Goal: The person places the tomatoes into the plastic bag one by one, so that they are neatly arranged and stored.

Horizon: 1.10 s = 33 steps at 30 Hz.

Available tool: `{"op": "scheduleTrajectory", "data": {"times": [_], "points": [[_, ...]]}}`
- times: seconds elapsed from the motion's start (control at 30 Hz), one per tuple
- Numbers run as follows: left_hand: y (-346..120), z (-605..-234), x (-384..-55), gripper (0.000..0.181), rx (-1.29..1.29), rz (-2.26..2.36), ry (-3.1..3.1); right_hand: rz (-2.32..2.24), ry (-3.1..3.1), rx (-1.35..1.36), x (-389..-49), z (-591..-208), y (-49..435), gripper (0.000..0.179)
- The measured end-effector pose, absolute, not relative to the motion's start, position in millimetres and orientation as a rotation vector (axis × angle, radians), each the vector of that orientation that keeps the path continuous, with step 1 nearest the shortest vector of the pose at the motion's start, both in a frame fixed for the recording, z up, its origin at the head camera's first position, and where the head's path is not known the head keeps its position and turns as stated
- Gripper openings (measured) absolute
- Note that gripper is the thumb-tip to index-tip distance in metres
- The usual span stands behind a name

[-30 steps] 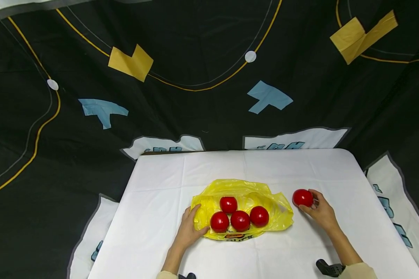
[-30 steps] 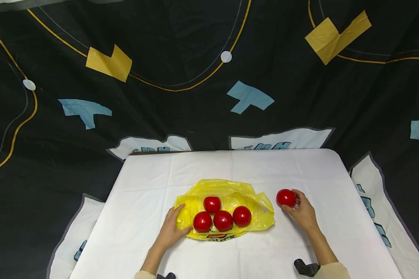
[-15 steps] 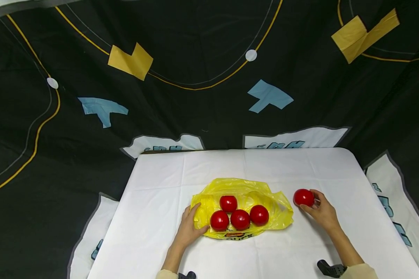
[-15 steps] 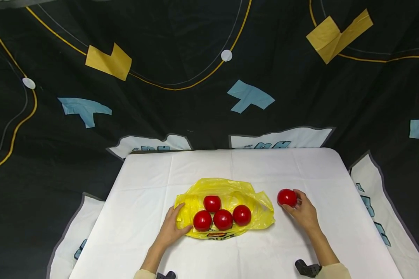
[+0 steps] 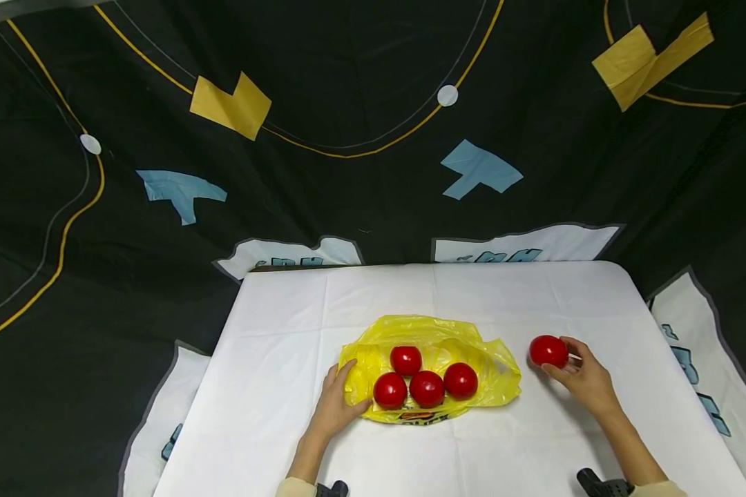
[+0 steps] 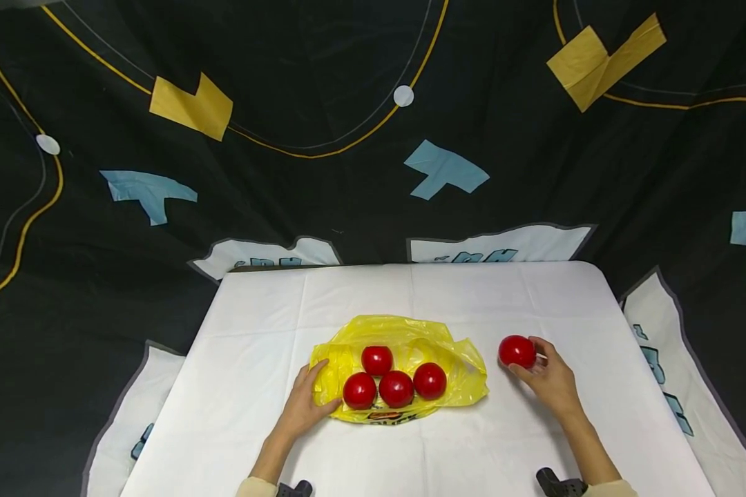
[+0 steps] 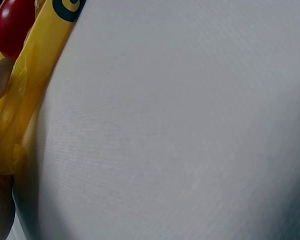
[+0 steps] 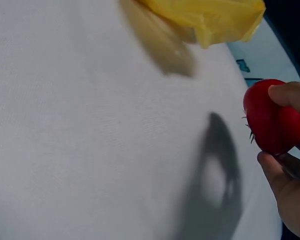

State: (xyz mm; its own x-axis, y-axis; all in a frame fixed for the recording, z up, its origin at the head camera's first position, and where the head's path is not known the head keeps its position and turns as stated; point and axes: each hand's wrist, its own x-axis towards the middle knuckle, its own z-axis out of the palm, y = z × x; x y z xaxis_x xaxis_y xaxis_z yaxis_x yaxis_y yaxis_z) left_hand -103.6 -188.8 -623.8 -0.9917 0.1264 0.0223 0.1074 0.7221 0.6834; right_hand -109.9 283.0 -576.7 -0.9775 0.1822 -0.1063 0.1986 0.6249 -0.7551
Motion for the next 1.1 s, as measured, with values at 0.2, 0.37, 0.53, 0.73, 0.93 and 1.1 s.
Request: {"op": "scheduleTrajectory", "data": {"times": [0.2,0.37,0.53,0.73,0.93,1.1], "points": [[-189,-623,-105,0.085,0.199,1.143,2.884,-1.396,2.777,0.278,-106,-559,281,0.081],[-189,-622,-106,0.085,0.197,1.159,2.880,-1.473,2.754,0.193,-103,-541,272,0.078],[-189,-625,-106,0.085,0.175,1.146,2.880,-1.508,2.745,0.115,-102,-526,259,0.076],[-189,-627,-106,0.085,0.165,1.130,2.869,-1.505,2.773,0.058,-101,-513,248,0.074],[-189,-627,-106,0.085,0.198,1.139,2.882,-1.490,2.802,0.024,-100,-509,245,0.073],[-190,-627,-105,0.084,0.205,1.142,2.895,-1.498,2.809,-0.014,-99,-508,243,0.072]]}}
